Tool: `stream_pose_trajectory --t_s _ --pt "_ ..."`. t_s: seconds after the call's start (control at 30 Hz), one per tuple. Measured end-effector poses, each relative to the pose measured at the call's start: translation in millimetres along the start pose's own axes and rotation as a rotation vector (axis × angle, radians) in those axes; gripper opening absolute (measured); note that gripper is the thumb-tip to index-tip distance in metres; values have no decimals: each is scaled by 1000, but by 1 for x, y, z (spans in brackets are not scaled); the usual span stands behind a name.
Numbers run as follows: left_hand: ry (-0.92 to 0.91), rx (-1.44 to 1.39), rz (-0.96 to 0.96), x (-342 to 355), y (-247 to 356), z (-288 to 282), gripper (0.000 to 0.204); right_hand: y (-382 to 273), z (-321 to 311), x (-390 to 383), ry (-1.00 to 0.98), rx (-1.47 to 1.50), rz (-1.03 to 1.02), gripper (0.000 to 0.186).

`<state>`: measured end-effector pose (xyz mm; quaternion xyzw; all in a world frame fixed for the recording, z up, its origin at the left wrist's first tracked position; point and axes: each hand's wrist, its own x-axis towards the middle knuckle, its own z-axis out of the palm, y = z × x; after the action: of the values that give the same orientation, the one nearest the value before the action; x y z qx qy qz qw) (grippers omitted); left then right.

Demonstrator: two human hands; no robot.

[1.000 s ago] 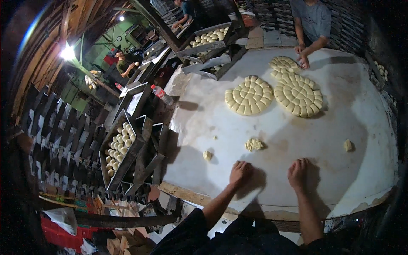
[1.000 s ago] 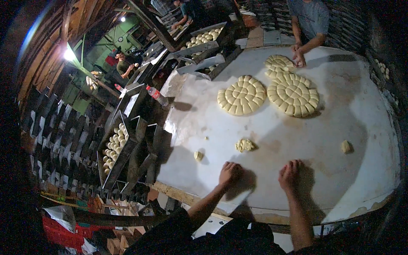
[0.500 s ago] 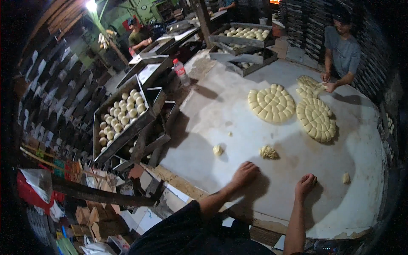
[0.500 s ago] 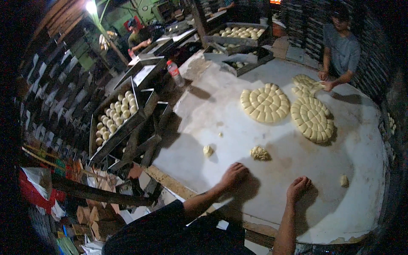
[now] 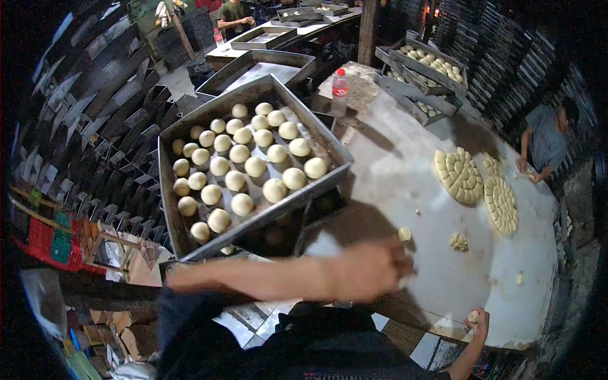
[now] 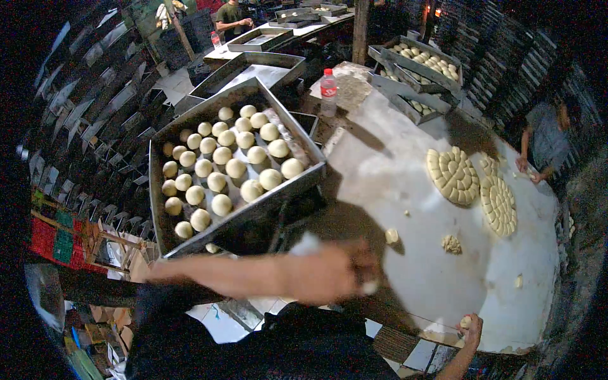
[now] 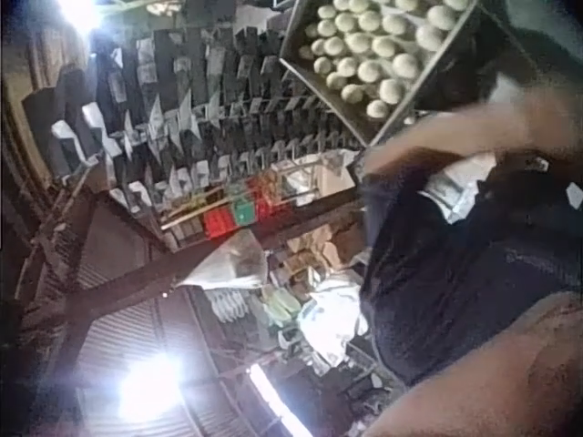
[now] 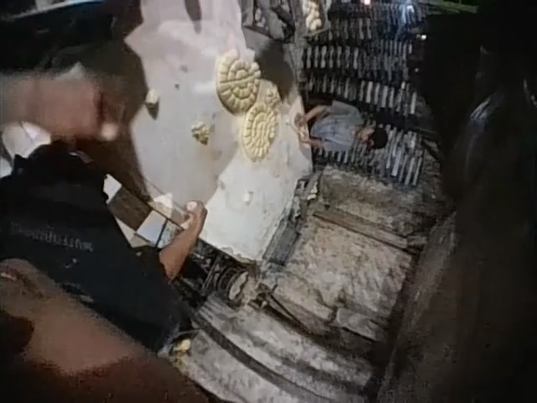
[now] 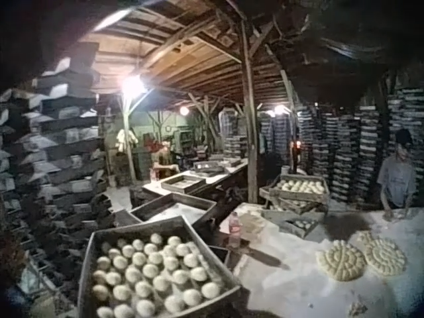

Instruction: Shaping raw bread dough and placing it onto baking trays in a bakery production area.

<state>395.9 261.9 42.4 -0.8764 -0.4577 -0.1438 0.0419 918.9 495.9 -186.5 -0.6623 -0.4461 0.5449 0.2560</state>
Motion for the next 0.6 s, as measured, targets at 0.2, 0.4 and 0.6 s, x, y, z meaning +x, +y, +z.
stream_pose_trajectory --t_s 0.2,0.4,0.6 --pt "98 512 -387 -110 -251 -142 15 -100 128 2 -196 -139 -263 22" --pt "42 117 -1162 -209 -407 -51 23 -307 364 -109 -503 -141 -822 26" --pt "-227 229 -1034 -250 -370 -58 42 -434 569 -247 -367 -114 -2032 30"
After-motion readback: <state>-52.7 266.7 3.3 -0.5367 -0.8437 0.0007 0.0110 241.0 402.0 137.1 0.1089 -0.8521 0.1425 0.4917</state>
